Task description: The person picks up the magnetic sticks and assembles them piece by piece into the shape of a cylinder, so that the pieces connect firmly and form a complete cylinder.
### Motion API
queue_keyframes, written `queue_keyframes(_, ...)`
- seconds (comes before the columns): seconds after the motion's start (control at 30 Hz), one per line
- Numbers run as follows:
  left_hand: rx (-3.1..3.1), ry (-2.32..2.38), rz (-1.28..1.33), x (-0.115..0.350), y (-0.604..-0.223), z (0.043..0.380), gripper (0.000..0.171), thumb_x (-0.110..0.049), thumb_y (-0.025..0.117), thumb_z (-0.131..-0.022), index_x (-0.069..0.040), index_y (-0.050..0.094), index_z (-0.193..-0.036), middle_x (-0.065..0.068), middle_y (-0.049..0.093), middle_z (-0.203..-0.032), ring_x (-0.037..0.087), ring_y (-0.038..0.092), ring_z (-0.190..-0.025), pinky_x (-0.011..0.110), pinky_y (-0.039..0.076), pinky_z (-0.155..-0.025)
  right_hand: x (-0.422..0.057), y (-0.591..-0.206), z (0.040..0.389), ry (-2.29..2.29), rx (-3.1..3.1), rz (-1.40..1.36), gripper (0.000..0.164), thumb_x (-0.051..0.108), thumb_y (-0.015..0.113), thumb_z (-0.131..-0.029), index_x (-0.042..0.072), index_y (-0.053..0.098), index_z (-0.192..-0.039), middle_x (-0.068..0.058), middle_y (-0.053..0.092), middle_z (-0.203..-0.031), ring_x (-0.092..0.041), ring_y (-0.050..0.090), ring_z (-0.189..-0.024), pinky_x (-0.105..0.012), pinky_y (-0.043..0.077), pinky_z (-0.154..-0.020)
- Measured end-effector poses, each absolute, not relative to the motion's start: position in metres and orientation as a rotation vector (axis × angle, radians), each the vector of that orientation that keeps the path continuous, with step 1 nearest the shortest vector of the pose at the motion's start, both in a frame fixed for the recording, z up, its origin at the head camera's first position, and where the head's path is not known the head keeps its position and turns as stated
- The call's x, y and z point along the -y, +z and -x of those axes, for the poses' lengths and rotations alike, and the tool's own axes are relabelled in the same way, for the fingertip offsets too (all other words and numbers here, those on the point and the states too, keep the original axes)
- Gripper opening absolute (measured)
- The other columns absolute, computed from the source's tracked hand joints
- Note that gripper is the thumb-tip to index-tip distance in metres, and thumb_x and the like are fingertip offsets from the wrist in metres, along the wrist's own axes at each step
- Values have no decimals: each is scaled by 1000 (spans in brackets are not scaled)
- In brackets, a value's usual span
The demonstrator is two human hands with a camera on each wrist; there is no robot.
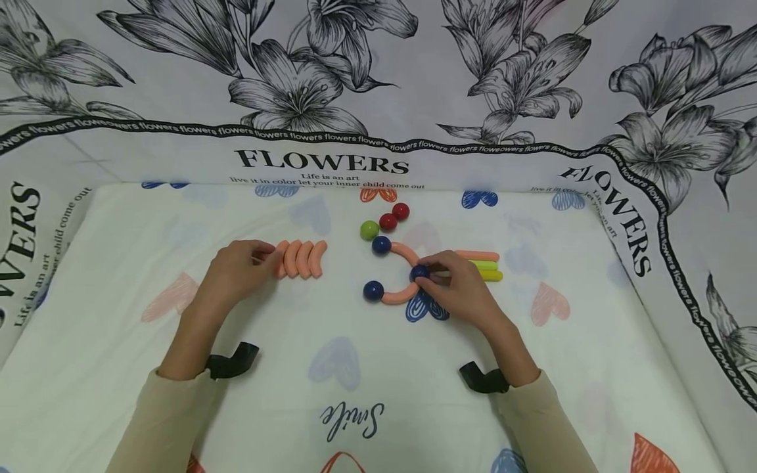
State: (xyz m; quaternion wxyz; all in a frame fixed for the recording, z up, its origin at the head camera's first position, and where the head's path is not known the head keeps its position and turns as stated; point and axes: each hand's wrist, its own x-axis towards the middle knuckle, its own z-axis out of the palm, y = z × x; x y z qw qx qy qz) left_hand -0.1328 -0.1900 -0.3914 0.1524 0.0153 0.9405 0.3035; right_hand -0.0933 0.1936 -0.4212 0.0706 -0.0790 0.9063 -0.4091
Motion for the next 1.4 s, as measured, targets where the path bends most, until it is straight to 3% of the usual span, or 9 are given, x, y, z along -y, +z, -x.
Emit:
queue_keyframes(0.6,-2782,835,-12,183,-399,133,49,-35,57,-105,3,65,-135,24,72,-121,40,67,-111,51,55,-87,-194,-424,94,-1258,-2721,224,36,17,79,-96,11,72,-131,-9,72,-128,-24,72,-118,-40,62,-98)
queue_keyframes(0.93,-2693,883,39,187,-395,132,52,-36,58,-103,4,62,-135,24,68,-125,38,66,-109,41,56,-80,-194,-424,94,-1252,-2705,203,36,18,78,-97,10,71,-131,-9,71,-129,-24,72,-118,-40,61,-99)
queue_keyframes(1.23,-2597,954,-3,199,-392,136,60,-42,64,-103,4,60,-141,24,69,-131,37,68,-116,41,58,-88,-196,-426,94,-1244,-2718,226,37,18,79,-97,11,70,-132,-9,71,-129,-25,72,-119,-42,61,-99)
queue_keyframes(1.4,-2542,1008,-24,211,-395,139,60,-38,68,-101,3,60,-144,24,68,-132,34,66,-114,30,56,-82,-195,-426,94,-1241,-2716,226,38,18,79,-97,10,70,-133,-9,71,-130,-25,72,-119,-42,61,-99)
